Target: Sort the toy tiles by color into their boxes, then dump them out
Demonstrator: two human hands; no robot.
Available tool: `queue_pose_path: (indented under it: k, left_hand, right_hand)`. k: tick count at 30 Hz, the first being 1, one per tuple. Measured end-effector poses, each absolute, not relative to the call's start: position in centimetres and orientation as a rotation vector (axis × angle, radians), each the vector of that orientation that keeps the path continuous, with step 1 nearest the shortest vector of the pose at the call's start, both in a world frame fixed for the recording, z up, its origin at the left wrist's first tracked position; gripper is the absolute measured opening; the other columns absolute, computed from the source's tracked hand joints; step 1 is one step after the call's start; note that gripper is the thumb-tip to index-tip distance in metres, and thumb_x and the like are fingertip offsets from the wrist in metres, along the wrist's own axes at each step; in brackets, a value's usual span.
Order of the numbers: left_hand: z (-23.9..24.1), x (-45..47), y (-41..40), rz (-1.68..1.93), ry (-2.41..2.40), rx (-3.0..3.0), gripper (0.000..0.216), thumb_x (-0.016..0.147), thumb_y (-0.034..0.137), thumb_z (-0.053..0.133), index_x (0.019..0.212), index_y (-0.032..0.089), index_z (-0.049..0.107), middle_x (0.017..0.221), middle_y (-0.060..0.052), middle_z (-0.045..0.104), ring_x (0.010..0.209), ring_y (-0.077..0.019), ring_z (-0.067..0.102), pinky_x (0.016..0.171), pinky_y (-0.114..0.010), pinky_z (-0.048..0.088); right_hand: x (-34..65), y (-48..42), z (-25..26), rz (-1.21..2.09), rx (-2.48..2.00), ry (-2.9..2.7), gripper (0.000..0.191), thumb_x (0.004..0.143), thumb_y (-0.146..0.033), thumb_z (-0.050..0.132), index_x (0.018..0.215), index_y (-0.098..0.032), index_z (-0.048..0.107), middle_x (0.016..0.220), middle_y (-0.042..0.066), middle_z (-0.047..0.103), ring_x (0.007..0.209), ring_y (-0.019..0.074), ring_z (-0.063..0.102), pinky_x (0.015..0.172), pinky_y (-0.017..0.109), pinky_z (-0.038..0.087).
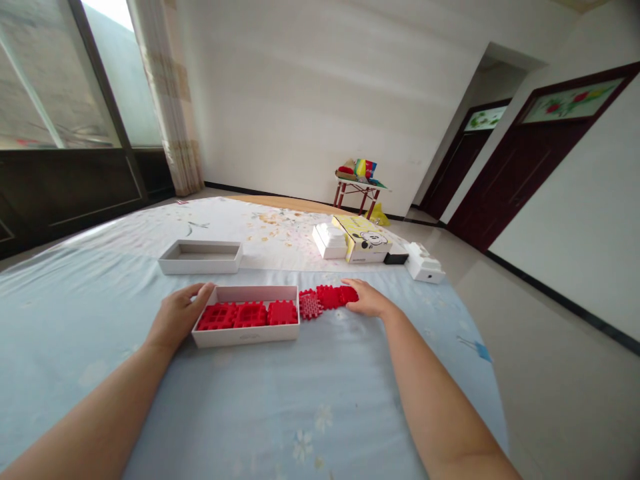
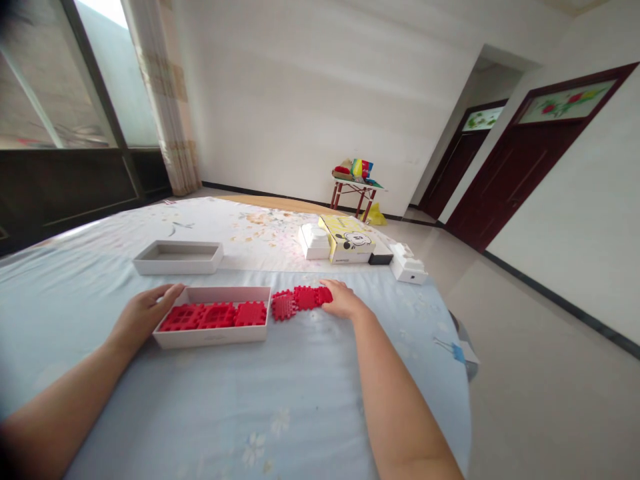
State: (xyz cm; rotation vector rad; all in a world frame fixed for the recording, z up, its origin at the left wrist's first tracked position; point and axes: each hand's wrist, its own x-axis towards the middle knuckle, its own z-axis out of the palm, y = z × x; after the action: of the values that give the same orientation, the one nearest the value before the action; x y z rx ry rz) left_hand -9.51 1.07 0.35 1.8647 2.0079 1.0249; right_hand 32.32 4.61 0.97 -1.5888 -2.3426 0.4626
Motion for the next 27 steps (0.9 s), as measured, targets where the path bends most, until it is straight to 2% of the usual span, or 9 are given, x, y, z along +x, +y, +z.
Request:
queue_pose_path:
  k: [4,13,19,27]
  left_hand:
    - [0.3,-9.5,1.1,1.038,2.006,1.839,0.044,0.079,0.047,0.042,0.093,0.014,0.067,0.09,-0.005,0.071,0.088,-0.0226,0.061,0.075,-0.023,0.041]
    - [0.4,-9.3,0.9,1.036,1.999,1.815,0.048,0.079,0.049,0.04,0.095,0.013,0.067,0.093,-0.007,0.07,0.091,-0.0228,0.06,0.078,-0.024,0.041]
    - [0.4,-9.2,0.8,1.068,2.015,1.835,0.049,0.078,0.053,0.037,0.09,0.017,0.068,0.088,-0.005,0.071,0.087,-0.0225,0.062,0.074,-0.023,0.043]
    - [0.7,-8.7,0.5,1.094,2.004,1.879,0.05,0.079,0.051,0.035,0.085,0.016,0.069,0.077,-0.004,0.07,0.076,-0.0202,0.06,0.068,-0.023,0.041]
  right_hand:
    - [32.6,4.7,1.0,0.481,-1.651,-2.307,0.066,0.064,-0.027,0.064,0.128,-0.015,0.049,0.128,0.012,0.052,0.117,0.027,0.048,0.101,0.039,0.035]
    - [33.5,3.9,1.9,0.516,-1.726,-2.215,0.068,0.065,-0.035,0.066,0.128,-0.015,0.048,0.127,0.013,0.053,0.114,0.0271,0.051,0.098,0.038,0.038]
    - [33.5,3.9,1.4,0.516,-1.742,-2.233,0.066,0.063,-0.032,0.067,0.124,-0.015,0.052,0.127,0.013,0.053,0.115,0.0277,0.05,0.099,0.038,0.036]
    - [32.4,2.8,2.9,0.496,-1.762,-2.029,0.072,0.065,-0.036,0.067,0.131,-0.016,0.045,0.117,0.013,0.06,0.106,0.0271,0.057,0.091,0.038,0.042]
